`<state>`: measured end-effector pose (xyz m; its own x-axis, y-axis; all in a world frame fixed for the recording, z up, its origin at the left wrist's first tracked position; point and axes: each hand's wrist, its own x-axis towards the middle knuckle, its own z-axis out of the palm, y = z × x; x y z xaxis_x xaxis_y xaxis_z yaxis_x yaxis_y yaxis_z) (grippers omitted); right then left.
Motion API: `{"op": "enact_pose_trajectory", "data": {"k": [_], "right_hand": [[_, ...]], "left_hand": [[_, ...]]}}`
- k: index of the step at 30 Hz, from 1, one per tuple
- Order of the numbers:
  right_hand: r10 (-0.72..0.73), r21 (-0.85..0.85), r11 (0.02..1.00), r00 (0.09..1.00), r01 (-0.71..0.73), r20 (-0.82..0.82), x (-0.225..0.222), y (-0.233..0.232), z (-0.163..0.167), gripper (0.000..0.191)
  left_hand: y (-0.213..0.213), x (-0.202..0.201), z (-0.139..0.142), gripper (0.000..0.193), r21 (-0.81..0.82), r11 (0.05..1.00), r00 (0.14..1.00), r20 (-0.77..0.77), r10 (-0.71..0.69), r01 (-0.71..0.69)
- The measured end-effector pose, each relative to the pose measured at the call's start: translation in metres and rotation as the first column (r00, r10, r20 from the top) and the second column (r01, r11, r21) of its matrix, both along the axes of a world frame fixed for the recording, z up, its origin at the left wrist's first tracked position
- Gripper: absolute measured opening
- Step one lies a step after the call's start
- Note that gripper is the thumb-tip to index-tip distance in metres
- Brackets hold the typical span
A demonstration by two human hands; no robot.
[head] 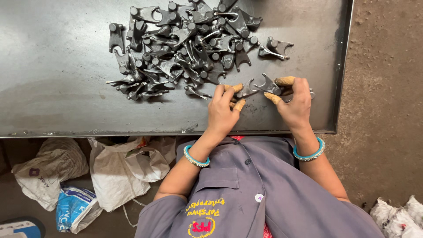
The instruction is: The person picks cast metal fork-shaped parts one at a time from a pile on a metal table, turns each part over in both hands to check it, and sets it aside, occasionally placing parts into a white sack beside the table.
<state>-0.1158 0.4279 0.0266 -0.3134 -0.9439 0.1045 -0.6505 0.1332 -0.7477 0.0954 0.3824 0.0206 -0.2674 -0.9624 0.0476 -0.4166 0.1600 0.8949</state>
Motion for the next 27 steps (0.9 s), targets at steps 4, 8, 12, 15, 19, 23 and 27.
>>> {"op": "enact_pose_trajectory", "data": {"k": [4, 8, 12, 15, 19, 23, 27], "right_hand": [[-0.017, -0.021, 0.999, 0.938, 0.025, 0.345, -0.007, 0.011, -0.012, 0.045], [0.023, -0.053, 0.998, 0.54, 0.04, 0.842, -0.018, 0.017, -0.029, 0.036], [-0.154, 0.155, 0.988, 0.054, -0.018, 0.987, -0.03, 0.023, -0.044, 0.027], [-0.262, 0.263, 0.965, 0.036, -0.018, 0.964, -0.035, 0.028, -0.052, 0.035], [-0.266, 0.266, 0.964, 0.027, -0.027, 0.964, -0.035, 0.03, -0.053, 0.037], [-0.18, 0.184, 0.983, 0.2, 0.001, 0.963, -0.018, 0.025, -0.037, 0.028], [0.132, 0.021, 0.974, 0.646, -0.224, 0.752, 0.007, 0.018, -0.006, 0.023]], "left_hand": [[-0.001, -0.006, -0.01, 0.035, 0.12, 0.993, 0.988, -0.151, 0.031, -0.013], [0.0, -0.012, -0.02, 0.037, 0.161, 0.985, 0.952, -0.307, -0.004, 0.056], [0.003, -0.015, -0.031, 0.039, 0.226, 0.965, 0.886, -0.464, -0.016, 0.136], [0.008, -0.013, -0.04, 0.04, 0.287, 0.945, 0.854, -0.52, 0.016, 0.157], [0.013, -0.012, -0.047, 0.031, 0.279, 0.955, 0.873, -0.485, 0.044, 0.106], [0.015, -0.016, -0.045, 0.033, 0.463, 0.835, 0.676, -0.72, 0.159, 0.297], [0.017, -0.015, -0.045, 0.056, 0.656, 0.569, 0.452, -0.755, 0.476, 0.496]]}}
